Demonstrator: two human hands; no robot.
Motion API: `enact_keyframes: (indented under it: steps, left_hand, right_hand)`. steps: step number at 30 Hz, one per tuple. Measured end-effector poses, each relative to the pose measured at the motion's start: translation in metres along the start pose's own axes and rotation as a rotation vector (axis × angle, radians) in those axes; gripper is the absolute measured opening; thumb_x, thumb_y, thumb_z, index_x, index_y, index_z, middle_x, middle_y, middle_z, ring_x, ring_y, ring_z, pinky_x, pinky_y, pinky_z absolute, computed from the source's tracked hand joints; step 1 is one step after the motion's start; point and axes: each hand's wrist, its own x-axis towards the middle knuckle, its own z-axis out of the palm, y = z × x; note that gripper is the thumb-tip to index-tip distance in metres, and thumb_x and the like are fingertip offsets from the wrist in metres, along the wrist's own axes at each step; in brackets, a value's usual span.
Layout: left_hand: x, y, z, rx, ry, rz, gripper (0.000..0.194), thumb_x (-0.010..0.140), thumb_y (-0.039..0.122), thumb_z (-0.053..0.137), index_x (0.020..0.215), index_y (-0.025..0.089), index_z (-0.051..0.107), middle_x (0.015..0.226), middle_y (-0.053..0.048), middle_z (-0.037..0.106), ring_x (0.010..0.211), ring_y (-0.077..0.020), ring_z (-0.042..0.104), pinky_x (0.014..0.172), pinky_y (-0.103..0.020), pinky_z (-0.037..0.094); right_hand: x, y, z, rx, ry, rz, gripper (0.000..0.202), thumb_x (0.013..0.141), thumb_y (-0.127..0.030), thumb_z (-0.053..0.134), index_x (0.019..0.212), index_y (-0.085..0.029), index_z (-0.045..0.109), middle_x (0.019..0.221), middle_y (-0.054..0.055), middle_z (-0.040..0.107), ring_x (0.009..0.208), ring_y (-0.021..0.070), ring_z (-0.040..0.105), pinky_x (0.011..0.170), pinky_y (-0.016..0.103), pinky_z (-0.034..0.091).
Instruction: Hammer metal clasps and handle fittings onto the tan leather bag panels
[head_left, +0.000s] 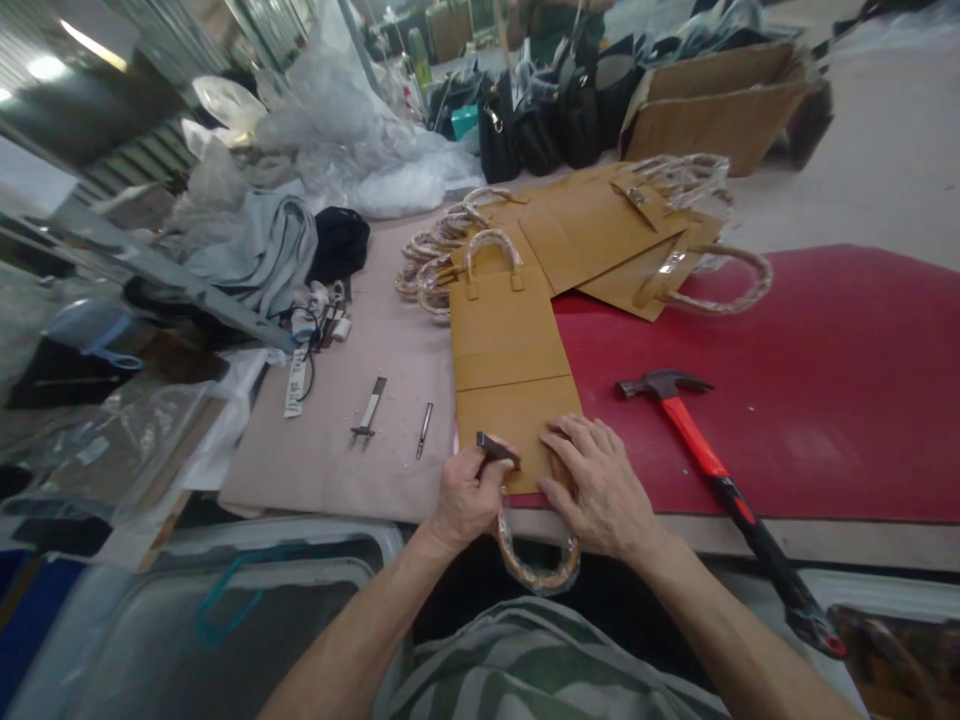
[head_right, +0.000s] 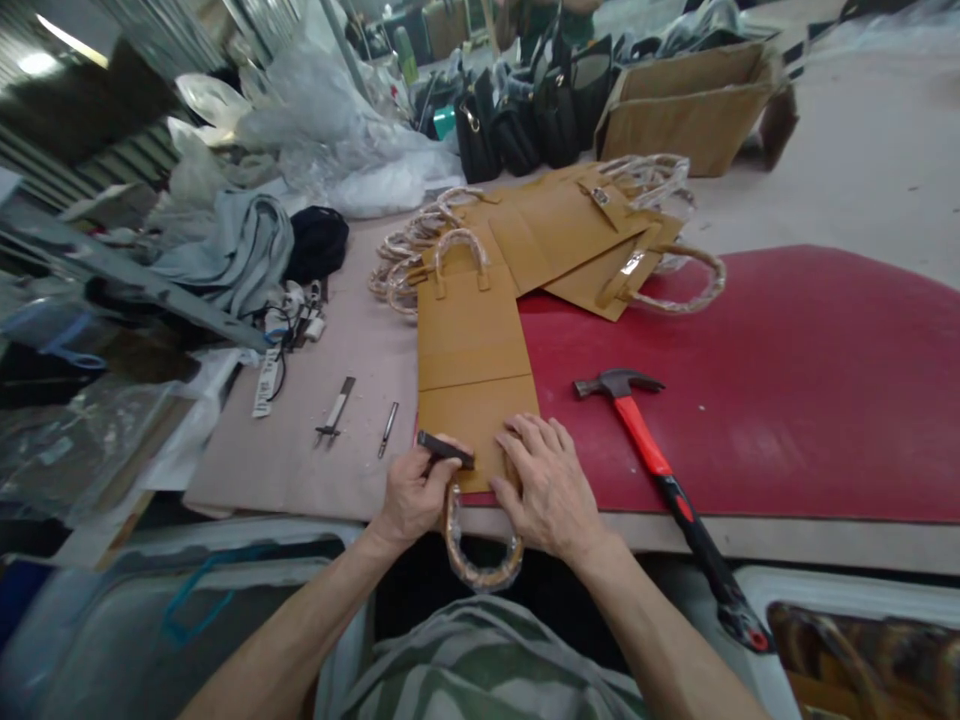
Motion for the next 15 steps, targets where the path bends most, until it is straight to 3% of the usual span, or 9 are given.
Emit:
enact_keyframes:
  steps: [3, 8, 15]
  left_hand:
    - [-0.0003, 0.0010, -0.0022, 0.011, -0.007, 0.047, 0.013, 0.093, 0.013, 0.057, 0.098, 0.016, 0.069, 0.093, -0.006, 0.077, 0.085, -0.0160, 0.075, 0.079, -0.026, 0.063]
    - [-0.0075, -0.0035, -0.0040, 0.073, -0.017, 0.308, 0.025, 0.090, 0.004, 0.057, 0.111, 0.017, 0.065, 0.104, -0.009, 0.077, 0.100, -0.0181, 0.075, 0.092, -0.030, 0.062]
    - [-0.0040, 0.0018, -0.0065, 0.029, -0.008, 0.056, 0.015, 0.095, 0.013, 0.057, 0.104, 0.017, 0.068, 0.098, -0.007, 0.077, 0.093, -0.0168, 0.075, 0.085, -0.028, 0.063]
  right_hand:
    - [0.0005, -0.0004, 0.0006, 0.005, 0.001, 0.011, 0.042, 0.089, -0.034, 0.061, 0.127, -0.017, 0.060, 0.140, 0.015, 0.056, 0.135, 0.0336, 0.045, 0.118, 0.054, 0.029]
    - [0.0013, -0.0015, 0.0022, 0.011, 0.003, 0.022, 0.040, 0.090, -0.032, 0.058, 0.127, -0.018, 0.060, 0.140, 0.014, 0.056, 0.135, 0.0332, 0.045, 0.118, 0.054, 0.029]
    - [0.0031, -0.0028, 0.0002, -0.004, -0.018, 0.030, 0.040, 0.090, -0.032, 0.057, 0.126, -0.016, 0.060, 0.140, 0.015, 0.056, 0.136, 0.0337, 0.044, 0.119, 0.054, 0.028]
